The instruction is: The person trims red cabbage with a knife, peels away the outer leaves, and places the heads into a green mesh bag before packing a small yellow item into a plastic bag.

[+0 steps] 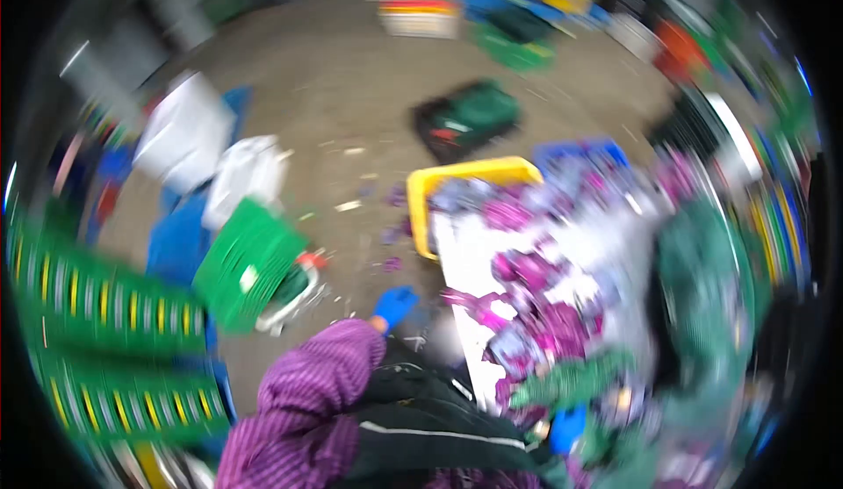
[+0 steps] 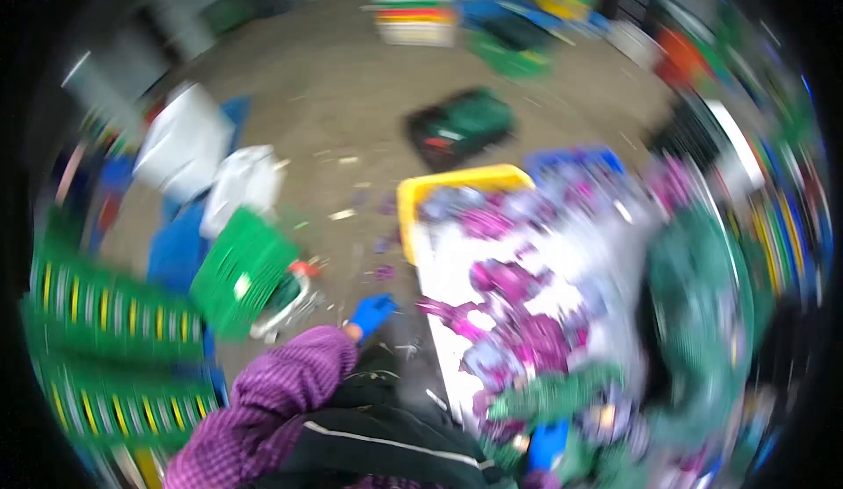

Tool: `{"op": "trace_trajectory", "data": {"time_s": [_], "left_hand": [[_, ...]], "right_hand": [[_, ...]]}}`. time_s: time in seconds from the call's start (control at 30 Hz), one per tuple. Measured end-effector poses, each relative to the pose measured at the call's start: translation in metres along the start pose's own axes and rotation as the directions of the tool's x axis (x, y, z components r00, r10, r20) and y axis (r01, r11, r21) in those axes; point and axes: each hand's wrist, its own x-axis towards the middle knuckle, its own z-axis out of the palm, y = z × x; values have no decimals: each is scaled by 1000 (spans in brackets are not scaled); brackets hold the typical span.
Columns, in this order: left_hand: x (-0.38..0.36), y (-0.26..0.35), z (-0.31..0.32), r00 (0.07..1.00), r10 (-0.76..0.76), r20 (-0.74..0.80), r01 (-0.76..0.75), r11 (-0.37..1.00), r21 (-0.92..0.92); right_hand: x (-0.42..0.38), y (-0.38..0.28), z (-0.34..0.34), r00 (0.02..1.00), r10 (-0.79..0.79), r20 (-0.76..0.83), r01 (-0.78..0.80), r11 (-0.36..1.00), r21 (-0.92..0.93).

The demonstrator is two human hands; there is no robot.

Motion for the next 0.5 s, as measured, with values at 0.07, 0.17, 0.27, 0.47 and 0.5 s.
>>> {"op": "trace_trajectory", "data": {"time_s": [0.07,0.17,0.27,0.47,0.5], "left_hand": [[24,1,-6,994,-27,104,48,976,-214],[44,28,-32,968,-169,183,214,940,-265],[91,-12,-60,956,-281,87,293,938,-185],[239,12,-119,972,-224,70,234,925,-300],[262,28,-109,996,3,-92,-16,989,-149]], "right_hand": [[-10,-2,0,967,245,64,-248,968,45],[-17,-35,-2,971,160,-175,-187,971,-152],[-34,-67,-13,919,289,-267,-340,925,-170],[-97,-76,47,647,558,-520,-665,747,-26],[-90,-94,43,600,619,-507,-692,719,59]]}}
